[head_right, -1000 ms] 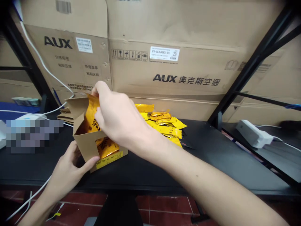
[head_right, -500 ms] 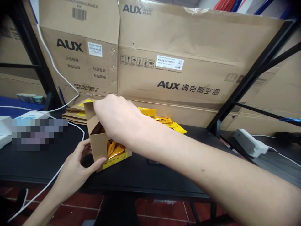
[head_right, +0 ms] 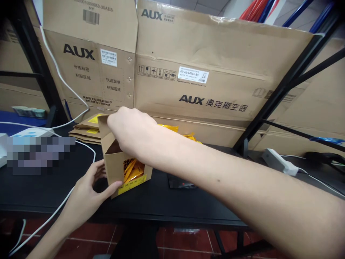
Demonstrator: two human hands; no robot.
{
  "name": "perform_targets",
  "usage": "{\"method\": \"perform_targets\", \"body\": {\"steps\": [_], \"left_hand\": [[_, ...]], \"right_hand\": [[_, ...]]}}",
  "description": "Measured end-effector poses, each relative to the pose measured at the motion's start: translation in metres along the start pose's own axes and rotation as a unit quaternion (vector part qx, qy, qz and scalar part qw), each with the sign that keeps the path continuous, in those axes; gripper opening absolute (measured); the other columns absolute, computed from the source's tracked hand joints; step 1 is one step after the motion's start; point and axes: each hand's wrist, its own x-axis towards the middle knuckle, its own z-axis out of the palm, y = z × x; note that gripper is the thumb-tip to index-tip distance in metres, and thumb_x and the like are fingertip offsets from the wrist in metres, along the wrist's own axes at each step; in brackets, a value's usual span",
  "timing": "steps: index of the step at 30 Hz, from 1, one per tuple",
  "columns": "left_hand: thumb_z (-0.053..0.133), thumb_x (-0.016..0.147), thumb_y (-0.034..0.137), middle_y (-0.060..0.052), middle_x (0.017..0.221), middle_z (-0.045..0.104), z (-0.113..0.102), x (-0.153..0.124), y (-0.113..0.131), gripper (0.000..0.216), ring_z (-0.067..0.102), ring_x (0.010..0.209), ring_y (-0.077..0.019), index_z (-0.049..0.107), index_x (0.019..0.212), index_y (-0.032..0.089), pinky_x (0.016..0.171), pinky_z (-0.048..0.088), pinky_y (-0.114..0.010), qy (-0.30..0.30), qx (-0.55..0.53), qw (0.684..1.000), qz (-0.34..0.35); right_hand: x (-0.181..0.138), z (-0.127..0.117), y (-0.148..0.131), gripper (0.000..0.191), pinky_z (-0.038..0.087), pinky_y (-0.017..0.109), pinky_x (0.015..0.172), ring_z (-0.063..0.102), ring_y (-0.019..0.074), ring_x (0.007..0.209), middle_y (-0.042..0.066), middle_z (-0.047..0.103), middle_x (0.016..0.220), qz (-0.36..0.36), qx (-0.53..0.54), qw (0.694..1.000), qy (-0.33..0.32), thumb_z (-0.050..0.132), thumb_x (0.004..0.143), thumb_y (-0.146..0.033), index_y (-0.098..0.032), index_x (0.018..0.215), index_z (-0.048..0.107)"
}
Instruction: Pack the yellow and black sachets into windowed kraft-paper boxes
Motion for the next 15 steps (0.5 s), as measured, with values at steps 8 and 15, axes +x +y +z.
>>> {"method": "perform_targets", "body": {"steps": [8,15], "left_hand": [[0.079,0.08,0.059,-0.01,0.121,0.078,-0.002,-0.002,-0.004,0.068,0.076,0.102,-0.0277,0.056,0.134,0.023,0.09,0.063,-0.043,-0.013,0.006,1.0,0.003],[0.079,0.08,0.059,-0.011,0.126,0.076,0.0,-0.001,-0.005,0.066,0.076,0.109,-0.029,0.058,0.131,0.023,0.095,0.063,-0.045,-0.007,-0.006,1.0,0.001]], "right_hand": [[0.005,0.004,-0.003,0.018,0.043,0.028,0.065,0.068,0.0179,0.073,0.012,0.077,0.086,-0.01,-0.007,0.994,-0.112,0.062,0.091,-0.01,-0.011,0.091,0.08],[0.02,0.007,0.012,0.03,0.042,0.029,0.058,0.054,0.0127,0.055,0.004,0.07,0.07,-0.04,0.092,0.968,-0.231,0.054,0.094,-0.023,-0.015,0.069,0.069]]}}
